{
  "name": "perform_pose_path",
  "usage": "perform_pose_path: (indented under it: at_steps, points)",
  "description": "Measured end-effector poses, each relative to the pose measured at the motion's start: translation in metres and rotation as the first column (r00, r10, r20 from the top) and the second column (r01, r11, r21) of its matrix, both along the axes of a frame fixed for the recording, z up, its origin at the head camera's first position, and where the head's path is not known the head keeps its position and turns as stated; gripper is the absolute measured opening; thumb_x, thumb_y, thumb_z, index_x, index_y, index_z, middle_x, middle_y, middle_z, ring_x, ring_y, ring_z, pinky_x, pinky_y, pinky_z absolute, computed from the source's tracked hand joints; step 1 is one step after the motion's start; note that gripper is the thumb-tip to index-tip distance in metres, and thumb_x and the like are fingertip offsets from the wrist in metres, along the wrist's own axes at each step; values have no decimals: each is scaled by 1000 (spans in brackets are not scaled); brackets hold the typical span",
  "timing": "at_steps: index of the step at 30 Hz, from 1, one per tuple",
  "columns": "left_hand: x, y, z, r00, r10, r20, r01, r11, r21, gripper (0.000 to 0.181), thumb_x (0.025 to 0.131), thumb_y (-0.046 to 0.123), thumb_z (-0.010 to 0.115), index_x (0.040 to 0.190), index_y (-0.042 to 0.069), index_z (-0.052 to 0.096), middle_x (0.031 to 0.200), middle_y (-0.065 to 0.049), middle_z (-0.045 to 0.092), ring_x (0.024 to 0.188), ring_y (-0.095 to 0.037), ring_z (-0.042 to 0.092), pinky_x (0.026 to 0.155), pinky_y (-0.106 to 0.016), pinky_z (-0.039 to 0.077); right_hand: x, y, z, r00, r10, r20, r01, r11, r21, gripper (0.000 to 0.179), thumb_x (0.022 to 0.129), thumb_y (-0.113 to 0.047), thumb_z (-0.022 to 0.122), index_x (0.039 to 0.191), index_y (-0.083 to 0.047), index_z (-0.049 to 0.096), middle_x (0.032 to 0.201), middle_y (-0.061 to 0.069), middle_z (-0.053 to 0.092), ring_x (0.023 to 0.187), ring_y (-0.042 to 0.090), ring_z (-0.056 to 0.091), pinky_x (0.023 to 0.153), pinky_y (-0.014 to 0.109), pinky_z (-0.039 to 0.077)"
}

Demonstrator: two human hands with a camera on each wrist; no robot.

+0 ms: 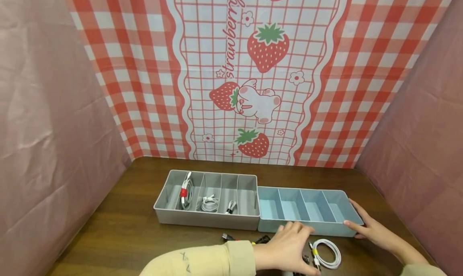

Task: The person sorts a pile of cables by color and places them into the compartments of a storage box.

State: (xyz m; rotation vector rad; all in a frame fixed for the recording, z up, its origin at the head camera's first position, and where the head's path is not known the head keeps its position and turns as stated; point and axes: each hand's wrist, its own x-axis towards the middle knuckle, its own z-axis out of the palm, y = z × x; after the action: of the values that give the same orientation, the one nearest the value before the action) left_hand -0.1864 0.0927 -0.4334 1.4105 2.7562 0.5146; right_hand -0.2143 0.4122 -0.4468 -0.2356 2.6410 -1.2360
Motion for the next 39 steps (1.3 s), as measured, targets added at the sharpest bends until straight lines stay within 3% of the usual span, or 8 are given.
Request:
perform_pose_path:
  at_steps: [4,12,19,21,27,35,39]
  points:
    - [1,8,-5,1000,19,9,-19,999,-28,82,73,65,67,139,26,38,116,11,46,96,-1,41,70,-18,30,1,-1,0,1000,-3,-6,3,1000,1,83,97,-20,52,148,-2,-12,139,43,7,110,51,44,69,37,53]
    - [1,22,-21,995,64,-82,-72,993,-96,80,66,68,70,130,27,45,107,14,47,93,0,42,68,-17,29,1,-2,-1,1000,0,-4,0,1000,-10,84,97,-20,52,148,-2,-12,139,43,6,111,52,43,69,38,53]
    - [-5,31,-26,994,92,-52,-99,982,-162,76,65,68,72,125,27,48,102,14,46,87,-1,39,66,-17,29,0,-2,0,1000,1,-7,-1,1000,-5,83,97,-20,52,148,-3,-12,138,44,7,110,51,45,69,37,53]
    - [-5,34,-27,993,98,-72,-109,978,-176,73,64,69,72,119,27,49,100,14,45,84,-2,38,64,-17,28,-1,-1,0,1000,-1,-3,1,1000,-1,84,97,-21,52,148,-3,-12,139,44,6,110,50,45,70,37,53]
    - [-2,43,-34,974,121,-192,-157,970,-186,66,59,73,72,100,26,52,92,12,43,81,-5,35,61,-21,24,-2,-1,0,1000,4,12,-4,1000,-2,84,97,-21,52,148,-4,-12,140,43,5,112,51,43,70,37,53]
    - [0,49,-38,963,139,-231,-185,965,-188,59,61,73,69,89,25,53,90,11,42,80,-6,35,61,-23,23,0,0,0,1000,-2,-3,2,1000,3,84,97,-21,52,148,-3,-11,140,43,6,112,51,43,69,37,53]
    - [-1,48,-37,972,119,-202,-159,969,-189,57,62,72,70,90,26,53,90,11,42,80,-6,34,61,-22,23,1,0,-1,1000,-3,-12,3,1000,5,84,97,-20,53,148,-3,-11,139,43,7,111,51,43,69,37,53]
